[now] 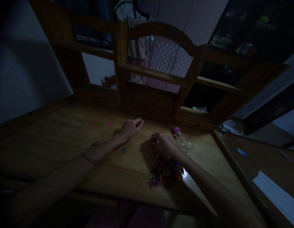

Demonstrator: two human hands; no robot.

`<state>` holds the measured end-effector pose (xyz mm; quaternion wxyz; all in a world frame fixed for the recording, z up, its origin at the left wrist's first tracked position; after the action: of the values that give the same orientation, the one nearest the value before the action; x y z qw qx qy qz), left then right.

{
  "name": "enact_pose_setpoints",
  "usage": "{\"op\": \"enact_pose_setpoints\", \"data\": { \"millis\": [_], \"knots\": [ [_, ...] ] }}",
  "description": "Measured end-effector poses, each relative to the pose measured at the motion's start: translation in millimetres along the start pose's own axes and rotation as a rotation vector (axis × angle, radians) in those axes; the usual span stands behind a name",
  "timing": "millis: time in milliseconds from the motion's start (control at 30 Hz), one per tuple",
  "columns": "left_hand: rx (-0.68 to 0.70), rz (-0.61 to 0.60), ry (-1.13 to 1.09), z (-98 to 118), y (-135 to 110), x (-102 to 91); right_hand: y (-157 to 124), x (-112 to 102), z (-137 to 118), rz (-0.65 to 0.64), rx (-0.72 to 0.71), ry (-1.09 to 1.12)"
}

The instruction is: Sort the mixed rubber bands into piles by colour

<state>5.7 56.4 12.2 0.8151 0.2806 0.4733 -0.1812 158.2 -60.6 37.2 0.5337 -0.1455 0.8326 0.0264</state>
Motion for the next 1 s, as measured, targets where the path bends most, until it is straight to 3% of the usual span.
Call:
{"op": "enact_pose_setpoints", "data": {
  "millis": [133,333,600,667,767,867,1000],
  "knots": [
    [0.02,0.008,0.006,0.5,0.1,0.9,17.7,0.8,7.4,0.021,-0.019,0.039],
    [0.026,0.005,0.014,-0.5,0.5,2.8,17.8,2.5,3.7,0.063,-0.068,0.127],
    [0.069,-0.035,0.038,1.9,-1.7,2.3,-21.0,-26.9,14.2,0.337,-0.06,0.153],
    [0.16,-0.038,0.056,7.4,-5.3,1.8,-37.7,-34.6,19.7,0.368,-0.056,0.093],
    [0.419,-0.052,0.106,27.6,-17.9,2.2,-60.7,-38.8,29.4,0.431,-0.134,-0.004],
    [0.688,-0.062,0.155,57.4,-37.6,4.5,-76.6,-33.9,39.6,0.497,-0.218,-0.073],
    [0.953,-0.11,0.169,91.1,-59.6,10.9,-83.9,-22.3,48.8,0.541,-0.217,-0.09]
  ]
}}
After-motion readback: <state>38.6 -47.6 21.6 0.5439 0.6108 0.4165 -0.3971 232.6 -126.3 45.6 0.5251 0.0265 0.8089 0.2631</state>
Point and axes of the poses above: each hand's wrist, its own y-axis towards the middle knuckle, its own x-axis out of the palm, z = x × y, the point moved 3 cm from there along y, towards the middle knuckle, and after that the axes turned 10 degrees about -z, right-handed, at the moved point
